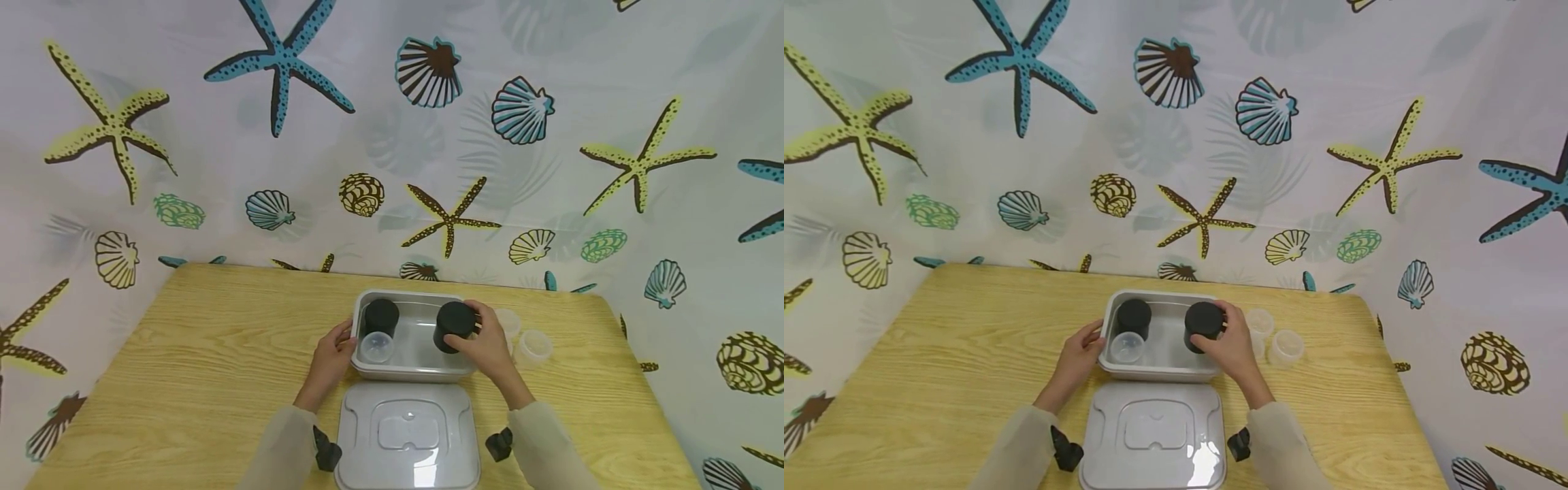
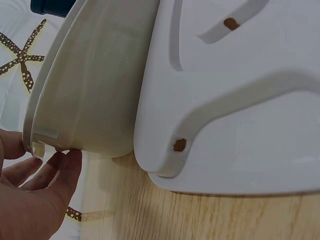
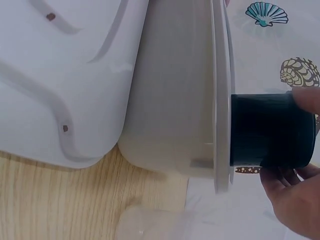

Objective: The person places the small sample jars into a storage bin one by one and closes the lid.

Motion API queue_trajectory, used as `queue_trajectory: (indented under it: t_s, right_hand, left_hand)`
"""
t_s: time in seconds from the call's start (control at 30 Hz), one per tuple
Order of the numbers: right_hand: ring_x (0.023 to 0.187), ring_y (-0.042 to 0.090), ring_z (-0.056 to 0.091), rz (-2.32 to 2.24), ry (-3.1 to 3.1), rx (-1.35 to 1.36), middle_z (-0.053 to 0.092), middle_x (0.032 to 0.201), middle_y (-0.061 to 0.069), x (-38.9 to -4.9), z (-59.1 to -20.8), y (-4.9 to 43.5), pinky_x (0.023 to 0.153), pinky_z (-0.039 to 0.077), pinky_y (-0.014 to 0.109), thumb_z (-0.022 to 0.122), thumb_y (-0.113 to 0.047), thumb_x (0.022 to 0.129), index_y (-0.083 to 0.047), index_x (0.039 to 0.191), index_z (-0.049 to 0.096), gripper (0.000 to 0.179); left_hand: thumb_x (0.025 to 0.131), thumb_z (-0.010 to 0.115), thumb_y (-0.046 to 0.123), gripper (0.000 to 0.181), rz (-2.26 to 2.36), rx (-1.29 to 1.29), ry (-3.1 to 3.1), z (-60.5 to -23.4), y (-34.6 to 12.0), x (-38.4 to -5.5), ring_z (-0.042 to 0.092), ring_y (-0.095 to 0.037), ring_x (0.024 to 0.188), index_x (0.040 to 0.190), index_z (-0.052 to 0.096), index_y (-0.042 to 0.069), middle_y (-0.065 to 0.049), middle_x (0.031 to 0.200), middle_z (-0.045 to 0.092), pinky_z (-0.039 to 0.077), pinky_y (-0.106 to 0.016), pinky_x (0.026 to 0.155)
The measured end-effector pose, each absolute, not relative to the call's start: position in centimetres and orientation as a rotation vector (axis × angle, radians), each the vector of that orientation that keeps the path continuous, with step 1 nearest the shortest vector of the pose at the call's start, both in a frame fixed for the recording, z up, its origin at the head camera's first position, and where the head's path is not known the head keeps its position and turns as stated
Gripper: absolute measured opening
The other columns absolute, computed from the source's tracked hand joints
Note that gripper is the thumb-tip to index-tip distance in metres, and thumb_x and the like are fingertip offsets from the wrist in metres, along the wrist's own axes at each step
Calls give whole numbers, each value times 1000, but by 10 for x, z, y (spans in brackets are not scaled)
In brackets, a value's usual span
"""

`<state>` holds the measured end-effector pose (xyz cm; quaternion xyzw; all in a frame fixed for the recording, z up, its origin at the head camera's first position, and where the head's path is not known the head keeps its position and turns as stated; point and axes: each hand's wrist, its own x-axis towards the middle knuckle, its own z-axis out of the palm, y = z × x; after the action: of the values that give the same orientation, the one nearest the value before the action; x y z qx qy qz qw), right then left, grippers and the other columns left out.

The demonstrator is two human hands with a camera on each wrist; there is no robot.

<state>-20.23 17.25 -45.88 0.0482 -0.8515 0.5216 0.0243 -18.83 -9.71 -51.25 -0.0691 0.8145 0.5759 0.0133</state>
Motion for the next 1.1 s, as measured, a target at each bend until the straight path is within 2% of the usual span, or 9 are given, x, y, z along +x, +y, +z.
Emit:
queue_trajectory:
  t_s: [0.3, 0.8, 1.1]
  right_hand:
    - [117, 40, 50, 1599, -2621, 177, 46, 131, 26, -207, -464, 162, 100, 44, 51, 78, -5, 73, 6, 134, 43, 71]
    - [116, 38, 51, 1539, -2667, 133, 48, 129, 24, -218, -472, 144, 98, 45, 50, 79, -6, 72, 3, 131, 47, 68]
    - [112, 38, 54, 1487, -2654, 220, 53, 123, 24, -221, -485, 137, 93, 48, 50, 80, -6, 70, 4, 127, 47, 67]
  left_hand:
    - [98, 48, 7, 44, 1796, -190, 2544, -514, -97, -186, 57, -38, 117, 141, 43, 2, -25, 130, 56, 48, -47, 97]
    - [97, 49, 7, 44, 1795, -177, 2550, -514, -99, -187, 57, -36, 117, 141, 44, 3, -25, 130, 56, 48, -46, 97]
    - [97, 49, 7, 44, 1792, -188, 2555, -514, -98, -187, 57, -36, 117, 141, 44, 3, -24, 130, 56, 48, -45, 97]
